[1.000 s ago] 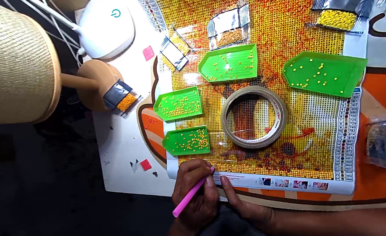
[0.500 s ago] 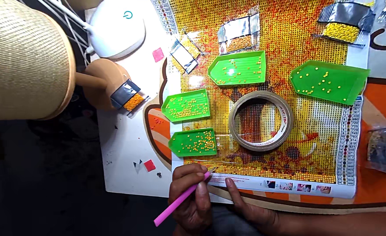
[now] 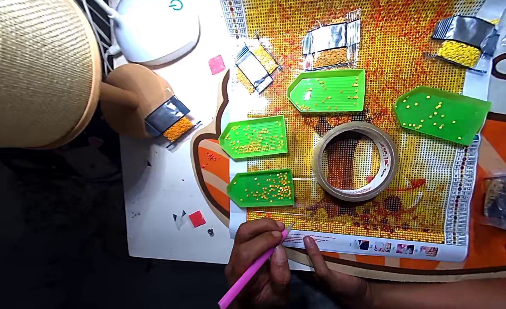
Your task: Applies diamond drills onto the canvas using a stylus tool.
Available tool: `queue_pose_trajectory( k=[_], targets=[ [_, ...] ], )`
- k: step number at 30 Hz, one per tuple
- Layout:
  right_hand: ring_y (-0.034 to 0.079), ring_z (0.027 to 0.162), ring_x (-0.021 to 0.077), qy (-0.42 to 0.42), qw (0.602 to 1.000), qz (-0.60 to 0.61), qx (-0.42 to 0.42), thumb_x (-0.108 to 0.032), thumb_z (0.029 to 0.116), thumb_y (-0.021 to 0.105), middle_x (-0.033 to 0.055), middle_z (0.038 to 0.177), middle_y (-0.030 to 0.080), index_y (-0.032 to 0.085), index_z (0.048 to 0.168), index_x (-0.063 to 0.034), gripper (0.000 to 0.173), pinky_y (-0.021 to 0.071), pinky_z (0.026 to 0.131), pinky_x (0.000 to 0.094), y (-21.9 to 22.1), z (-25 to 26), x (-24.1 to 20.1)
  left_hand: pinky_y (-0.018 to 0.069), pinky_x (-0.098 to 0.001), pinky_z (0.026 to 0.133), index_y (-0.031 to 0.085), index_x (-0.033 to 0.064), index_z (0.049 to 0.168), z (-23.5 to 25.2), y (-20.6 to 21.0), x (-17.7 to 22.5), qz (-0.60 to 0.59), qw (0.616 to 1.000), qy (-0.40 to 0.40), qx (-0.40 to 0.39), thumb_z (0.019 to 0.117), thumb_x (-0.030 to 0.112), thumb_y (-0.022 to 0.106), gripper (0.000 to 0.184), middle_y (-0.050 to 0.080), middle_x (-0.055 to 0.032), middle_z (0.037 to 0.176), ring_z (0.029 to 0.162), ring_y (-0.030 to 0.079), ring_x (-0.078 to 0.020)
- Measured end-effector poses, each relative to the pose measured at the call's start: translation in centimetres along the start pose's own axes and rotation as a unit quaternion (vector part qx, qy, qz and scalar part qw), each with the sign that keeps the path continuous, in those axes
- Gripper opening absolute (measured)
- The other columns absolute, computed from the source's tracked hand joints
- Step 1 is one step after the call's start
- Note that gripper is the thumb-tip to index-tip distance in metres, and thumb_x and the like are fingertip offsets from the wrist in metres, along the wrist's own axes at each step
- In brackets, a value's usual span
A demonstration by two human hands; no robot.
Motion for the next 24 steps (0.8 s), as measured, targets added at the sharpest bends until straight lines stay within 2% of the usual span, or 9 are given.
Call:
queue_pose_trajectory(
  k=[5, 10, 14, 21, 24],
  targets=[
    [0.062, 0.124, 0.0073, -0.015, 0.999, -0.028, -0.003, -0.022, 0.1013, 0.062, 0.0018, 0.128, 0.069, 0.065, 0.131, -0.0074, 0.033, 0.0504, 0.109, 0.0281, -0.1, 0.0, -0.2, 0.0613, -0.0387, 0.084, 0.071, 0.0093, 0.108, -0.2, 0.3, -0.4, 0.01, 1.0, -0.015, -0.012, 0.0895, 0.018, 0.069, 0.02, 0.07, -0.0084, 0.107, 0.098, 0.07, -0.0253],
    [0.062, 0.124, 0.0077, -0.014, 1.0, -0.026, -0.004, -0.022, 0.1009, 0.063, 0.0024, 0.128, 0.069, 0.065, 0.131, -0.0069, 0.034, 0.0502, 0.109, 0.0284, -0.2, -0.2, 0.4, 0.0622, -0.0394, 0.083, 0.067, 0.0098, 0.112, -0.6, 0.7, -0.5, 0.007, 1.0, -0.012, -0.008, 0.0887, 0.016, 0.071, 0.025, 0.07, -0.0081, 0.107, 0.098, 0.07, -0.0257],
    [0.061, 0.124, 0.0069, -0.02, 1.0, -0.021, 0.01, -0.021, 0.1003, 0.064, 0.0023, 0.128, 0.069, 0.065, 0.13, -0.0061, 0.034, 0.0495, 0.11, 0.0271, 0.1, 0.0, 0.1, 0.0619, -0.0391, 0.084, 0.068, 0.0094, 0.109, -0.8, 0.8, -0.6, 0.028, 0.999, -0.012, -0.021, 0.0879, 0.016, 0.071, 0.022, 0.071, -0.0081, 0.107, 0.099, 0.07, -0.0259],
    [0.058, 0.127, 0.0025, 0.005, 0.993, -0.113, -0.016, -0.028, 0.1023, 0.06, -0.001, 0.132, 0.067, 0.064, 0.134, -0.0108, 0.036, 0.0459, 0.111, 0.023, 0.3, 0.0, -0.3, 0.0625, -0.0403, 0.084, 0.069, 0.0088, 0.107, -0.8, 1.0, -1.0, 0.048, 0.998, -0.016, -0.029, 0.0872, 0.015, 0.071, 0.021, 0.071, -0.0086, 0.106, 0.098, 0.071, -0.027],
    [0.058, 0.127, 0.0023, 0.004, 0.995, -0.101, -0.027, -0.028, 0.1028, 0.059, -0.0007, 0.132, 0.067, 0.064, 0.134, -0.0099, 0.036, 0.0463, 0.111, 0.0226, 0.4, 0.3, -0.6, 0.0621, -0.0397, 0.084, 0.069, 0.0092, 0.106, -0.7, 1.0, -0.9, 0.055, 0.998, -0.014, -0.031, 0.0872, 0.014, 0.07, 0.019, 0.071, -0.0082, 0.105, 0.098, 0.07, -0.0264]
  ],
)
Point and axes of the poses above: each hand's wrist, its own z-axis towards the middle knuckle, its own y-axis out of the palm, x = y × z, the point moved 6 cm from there along z, towards the middle knuckle
